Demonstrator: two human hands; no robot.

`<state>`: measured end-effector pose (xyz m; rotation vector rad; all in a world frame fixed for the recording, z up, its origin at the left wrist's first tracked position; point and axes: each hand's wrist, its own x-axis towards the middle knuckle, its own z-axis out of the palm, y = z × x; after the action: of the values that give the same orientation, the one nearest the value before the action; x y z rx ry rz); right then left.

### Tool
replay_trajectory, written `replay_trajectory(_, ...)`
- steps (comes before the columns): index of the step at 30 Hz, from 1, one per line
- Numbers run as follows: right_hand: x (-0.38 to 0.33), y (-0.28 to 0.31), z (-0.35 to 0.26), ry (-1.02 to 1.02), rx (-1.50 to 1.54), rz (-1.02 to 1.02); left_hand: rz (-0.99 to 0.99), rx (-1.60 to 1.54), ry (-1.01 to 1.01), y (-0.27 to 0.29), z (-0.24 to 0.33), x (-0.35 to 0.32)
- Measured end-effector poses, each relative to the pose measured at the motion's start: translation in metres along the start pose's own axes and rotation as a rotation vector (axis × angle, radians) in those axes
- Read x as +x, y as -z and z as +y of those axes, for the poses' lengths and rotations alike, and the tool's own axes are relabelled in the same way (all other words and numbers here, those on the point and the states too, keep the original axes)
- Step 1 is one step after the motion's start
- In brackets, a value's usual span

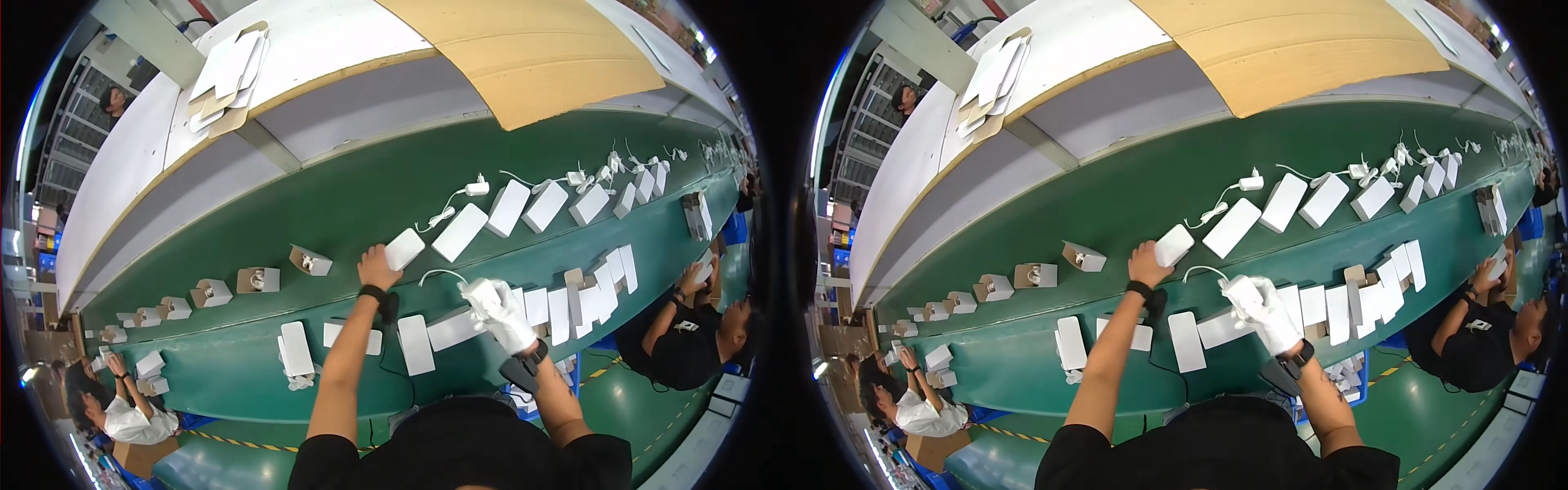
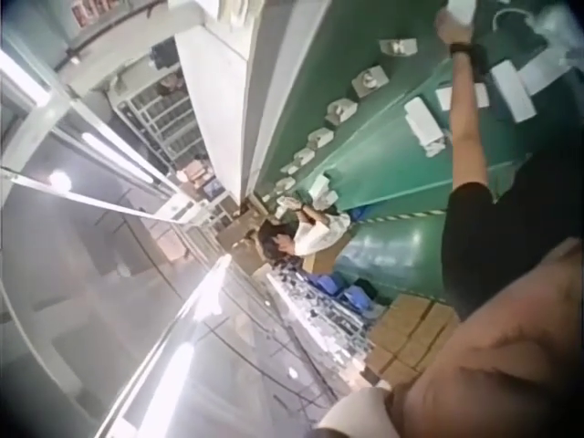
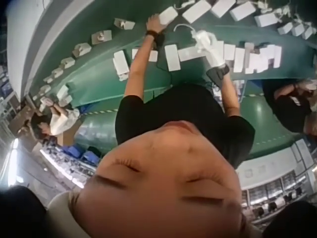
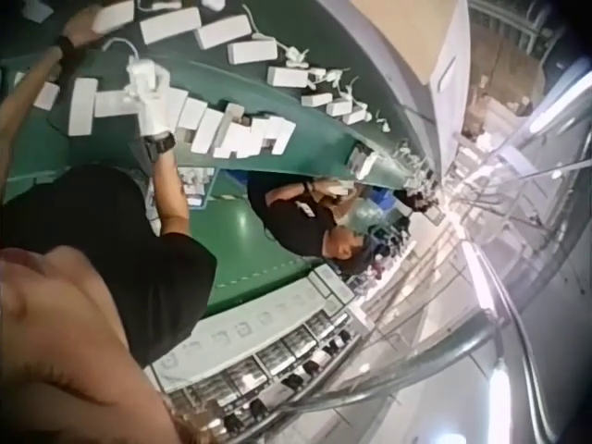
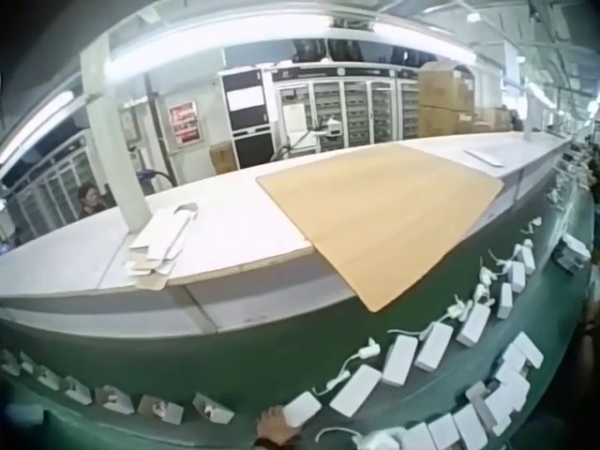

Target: The person places a power adapter and its cable into a cardboard box, folds the box closed, and sets it onto the conveyor belt, repeating the process for multiple units.

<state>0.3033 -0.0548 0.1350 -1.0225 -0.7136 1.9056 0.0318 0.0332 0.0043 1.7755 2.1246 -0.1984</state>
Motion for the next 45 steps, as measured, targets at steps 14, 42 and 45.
replay_trajectory(14,-0.034,-0.067,-0.049,-0.098,-0.205,-0.206,-0.659,-0.985,-0.657,0.119,-0.026,-0.105)
replay_trajectory(42,0.242,-0.028,-0.003,0.233,-2.132,0.37,0.567,-0.943,-0.289,0.056,-0.161,-0.086)
replay_trajectory(45,0.189,-0.025,-0.025,0.13,-2.005,0.264,0.727,-1.037,-0.063,0.072,-0.107,-0.136)
